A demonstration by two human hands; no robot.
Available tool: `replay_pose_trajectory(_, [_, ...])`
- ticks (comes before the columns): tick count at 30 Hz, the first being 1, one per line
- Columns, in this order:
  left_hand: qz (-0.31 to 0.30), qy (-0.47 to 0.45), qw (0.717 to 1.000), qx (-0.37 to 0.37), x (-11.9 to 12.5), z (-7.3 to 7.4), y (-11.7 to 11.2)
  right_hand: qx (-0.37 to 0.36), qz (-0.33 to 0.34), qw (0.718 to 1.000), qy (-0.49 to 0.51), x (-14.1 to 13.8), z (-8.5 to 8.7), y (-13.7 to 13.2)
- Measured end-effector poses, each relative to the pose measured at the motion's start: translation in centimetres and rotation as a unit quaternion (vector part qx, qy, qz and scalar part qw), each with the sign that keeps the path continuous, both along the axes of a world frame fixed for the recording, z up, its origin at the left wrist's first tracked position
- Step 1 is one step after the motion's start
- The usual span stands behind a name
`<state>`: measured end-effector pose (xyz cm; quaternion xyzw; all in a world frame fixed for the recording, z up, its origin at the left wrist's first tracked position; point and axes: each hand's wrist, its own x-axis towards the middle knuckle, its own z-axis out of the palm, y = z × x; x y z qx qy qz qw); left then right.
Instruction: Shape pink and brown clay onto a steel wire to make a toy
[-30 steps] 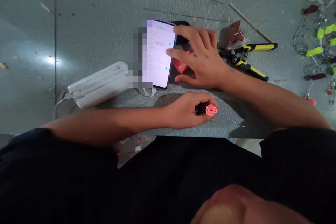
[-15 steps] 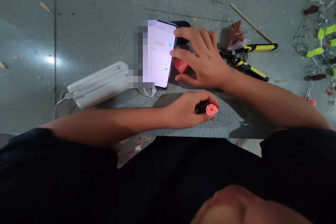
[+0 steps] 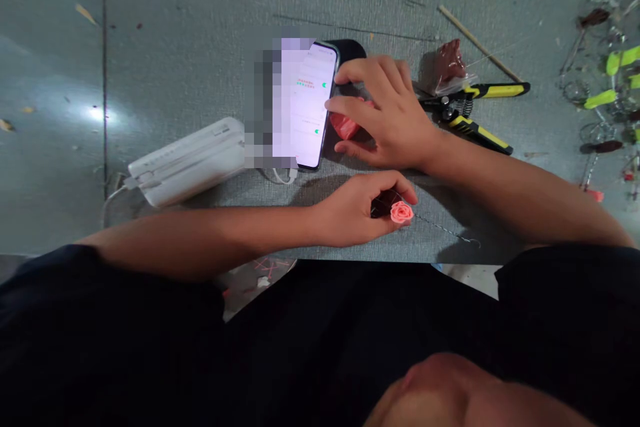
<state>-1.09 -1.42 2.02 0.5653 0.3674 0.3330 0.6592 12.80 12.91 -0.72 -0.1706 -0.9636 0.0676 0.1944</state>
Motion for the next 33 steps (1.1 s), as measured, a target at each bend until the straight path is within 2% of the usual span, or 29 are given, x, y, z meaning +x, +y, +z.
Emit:
replay_pose_trajectory(5, [0.004,-0.006,1.0,0.004,0.0,0.0,-0.1,-0.002,0.005,1.0,0.0,0.1,-0.2,0.1])
replay_pose_trajectory(13, [-0.001,-0.003,1.0,0.022,0.1,-0.3,0.0,0.06,-0.033,0.997,-0.027,-0.8,0.3,-0.6])
replay_pose_trajectory(20, [0.0,0.01,0.999,0.038,0.0,-0.2,0.2,0.027,-0.079,0.996,0.033,-0.2,1.1,-0.5])
replay_pose_trajectory(24, [0.024,-0.001,0.999,0.04,0.0,-0.4,0.0,-0.065,-0.056,0.99,0.11,0.7,3.4,0.5])
replay_pose_trajectory(25, [0.034,-0.003,0.999,0.042,0.0,-0.4,0.0,-0.098,-0.029,0.984,0.143,1.1,4.4,0.8])
replay_pose_trajectory(28, [0.07,0.002,0.996,0.052,0.1,-0.8,-0.2,-0.225,-0.007,0.966,0.127,3.0,7.8,1.2])
replay_pose_trajectory(30, [0.095,0.013,0.993,0.066,0.1,-1.1,-0.3,-0.241,-0.019,0.963,0.118,5.0,10.2,0.6])
replay_pose_trajectory(32, [0.117,0.016,0.989,0.088,0.1,-1.5,-0.3,-0.224,-0.067,0.972,0.005,7.4,12.0,-0.8])
replay_pose_trajectory(33, [0.125,0.015,0.987,0.099,0.1,-1.6,-0.3,-0.202,-0.092,0.975,-0.019,8.5,12.5,-1.7])
